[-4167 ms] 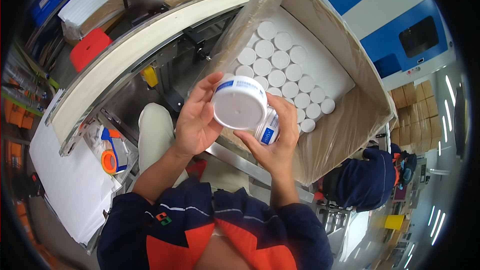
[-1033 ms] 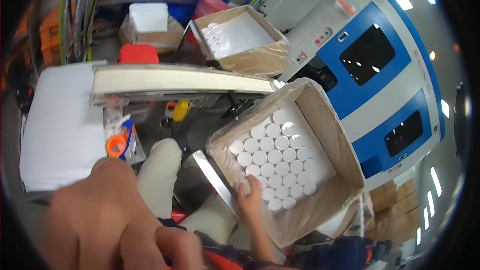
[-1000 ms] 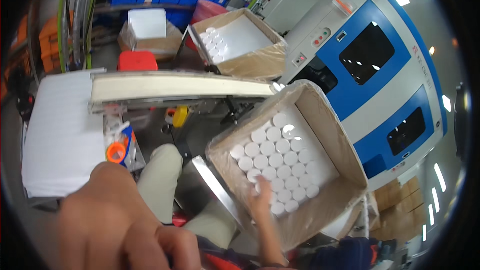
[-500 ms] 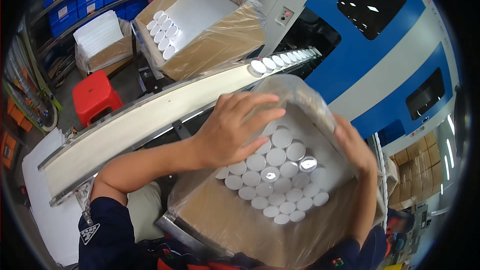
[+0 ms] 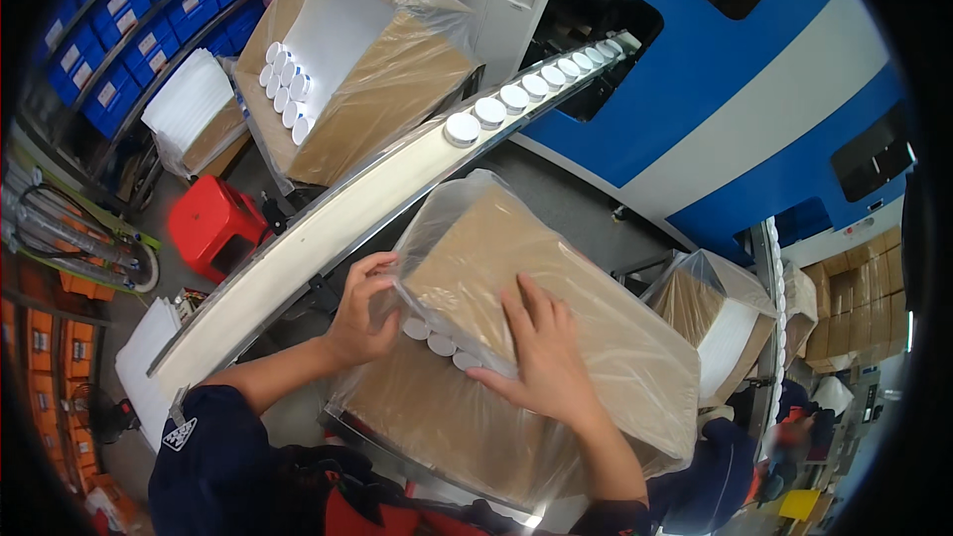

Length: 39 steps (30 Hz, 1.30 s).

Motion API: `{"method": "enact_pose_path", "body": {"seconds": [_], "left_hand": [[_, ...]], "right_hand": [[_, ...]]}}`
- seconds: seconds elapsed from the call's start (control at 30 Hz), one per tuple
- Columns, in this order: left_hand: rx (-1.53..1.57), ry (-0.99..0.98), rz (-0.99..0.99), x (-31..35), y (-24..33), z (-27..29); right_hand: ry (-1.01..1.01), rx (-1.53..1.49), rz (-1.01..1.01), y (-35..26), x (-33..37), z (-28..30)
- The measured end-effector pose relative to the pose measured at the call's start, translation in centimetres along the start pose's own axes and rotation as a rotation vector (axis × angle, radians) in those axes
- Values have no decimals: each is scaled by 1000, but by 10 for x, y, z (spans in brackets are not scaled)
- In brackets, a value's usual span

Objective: The person packs cosmetic jars into a lined box, picking them up from a conveyor belt, arranging them in layers, and placing foam divider sheets between the layers.

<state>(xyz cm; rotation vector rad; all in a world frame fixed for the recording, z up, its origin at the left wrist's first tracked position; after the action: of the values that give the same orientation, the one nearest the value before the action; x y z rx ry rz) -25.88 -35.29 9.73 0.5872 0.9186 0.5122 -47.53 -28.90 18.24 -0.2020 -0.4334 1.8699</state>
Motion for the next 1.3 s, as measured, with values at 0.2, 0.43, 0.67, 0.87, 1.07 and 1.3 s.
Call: {"method": "enact_pose_path", "body": {"seconds": [0.2, 0.43, 0.67, 0.87, 1.07, 1.3], "left_hand": [[40, -42, 160, -79, 2, 48], [-268, -223, 436, -132, -199, 60], [-451, -115, 551, -113, -286, 67], [-354, -114, 556, -108, -287, 74], [-265, -125, 610, -16, -266, 72], [-317, 30, 743, -11, -287, 101]], "right_hand": [[84, -118, -58, 6, 0, 6], [61, -196, -160, 12, -5, -1], [112, -214, -167, 18, 4, -21], [13, -222, -198, 19, -2, -23], [-1, -179, -245, 18, -9, -9], [-34, -195, -282, 18, -13, -16]]}}
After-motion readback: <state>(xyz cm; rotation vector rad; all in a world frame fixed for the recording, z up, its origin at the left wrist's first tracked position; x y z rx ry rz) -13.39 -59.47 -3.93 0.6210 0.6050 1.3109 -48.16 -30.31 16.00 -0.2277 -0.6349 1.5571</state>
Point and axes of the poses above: each hand's wrist, its own x-axis away from the middle knuckle, its own z-axis out of the back of the hand, y = z × x, the point moved 6 cm from there along -x, towards the middle knuckle, and after that the axes turned 8 degrees about -y, right-handed, at the moved point
